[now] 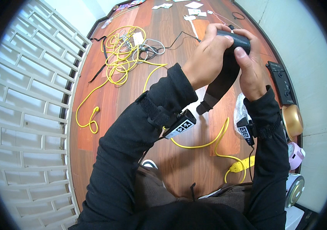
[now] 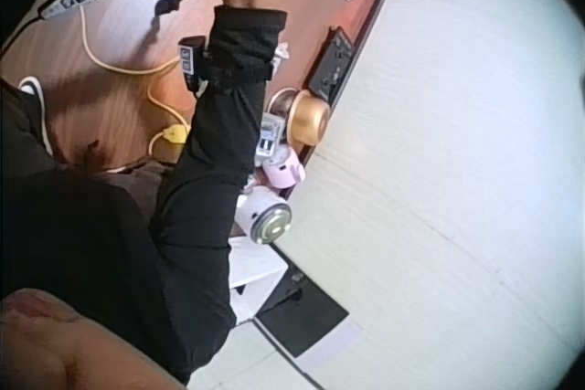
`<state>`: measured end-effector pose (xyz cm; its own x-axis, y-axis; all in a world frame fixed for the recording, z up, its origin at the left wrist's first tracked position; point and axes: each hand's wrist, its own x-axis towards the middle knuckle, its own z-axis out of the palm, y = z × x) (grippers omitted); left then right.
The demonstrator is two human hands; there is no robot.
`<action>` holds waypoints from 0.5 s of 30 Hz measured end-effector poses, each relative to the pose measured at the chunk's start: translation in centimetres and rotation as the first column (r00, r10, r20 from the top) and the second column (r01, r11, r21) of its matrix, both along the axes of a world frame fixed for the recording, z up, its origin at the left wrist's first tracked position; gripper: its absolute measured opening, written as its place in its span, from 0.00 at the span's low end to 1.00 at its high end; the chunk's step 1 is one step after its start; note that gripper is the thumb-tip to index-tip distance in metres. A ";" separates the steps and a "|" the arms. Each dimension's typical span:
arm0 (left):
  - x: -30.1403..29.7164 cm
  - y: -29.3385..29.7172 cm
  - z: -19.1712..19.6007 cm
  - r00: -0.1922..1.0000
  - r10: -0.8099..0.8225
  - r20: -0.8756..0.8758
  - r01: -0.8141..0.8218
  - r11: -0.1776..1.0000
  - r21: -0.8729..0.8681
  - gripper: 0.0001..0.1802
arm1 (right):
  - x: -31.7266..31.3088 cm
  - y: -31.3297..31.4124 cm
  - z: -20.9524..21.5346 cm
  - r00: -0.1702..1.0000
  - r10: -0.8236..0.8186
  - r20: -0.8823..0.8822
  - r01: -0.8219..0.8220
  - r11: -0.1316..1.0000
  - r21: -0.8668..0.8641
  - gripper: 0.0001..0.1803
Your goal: The person retrieves a black strap from a white storage box and then folds and rolls it into a compact coil on a wooden table. They repeatedly adjust the strap to tighten the roll and hold the finished coil in both hands.
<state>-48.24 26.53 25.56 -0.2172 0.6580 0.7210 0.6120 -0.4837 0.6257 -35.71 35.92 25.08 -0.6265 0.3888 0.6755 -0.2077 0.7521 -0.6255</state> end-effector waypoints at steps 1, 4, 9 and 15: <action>-0.1 0.1 -0.2 0.977 0.098 -0.187 -0.090 0.995 0.053 0.09 | -0.2 -0.1 0.1 0.999 0.040 0.029 -0.034 0.982 -0.186 0.39; -0.3 0.1 -0.6 0.988 0.042 -0.150 -0.038 0.999 0.027 0.03 | -0.1 -0.4 0.4 0.994 0.096 0.048 -0.073 0.937 -0.343 0.38; -0.5 -0.4 -0.7 0.977 0.082 -0.199 -0.085 0.996 -0.008 0.07 | -0.2 -0.5 0.5 0.986 0.164 0.001 -0.157 0.943 -0.293 0.31; 1.1 0.3 -0.5 0.898 -0.106 0.428 0.136 0.990 -0.039 0.17 | -0.3 -0.8 0.1 0.987 0.157 -0.031 -0.160 0.965 -0.206 0.26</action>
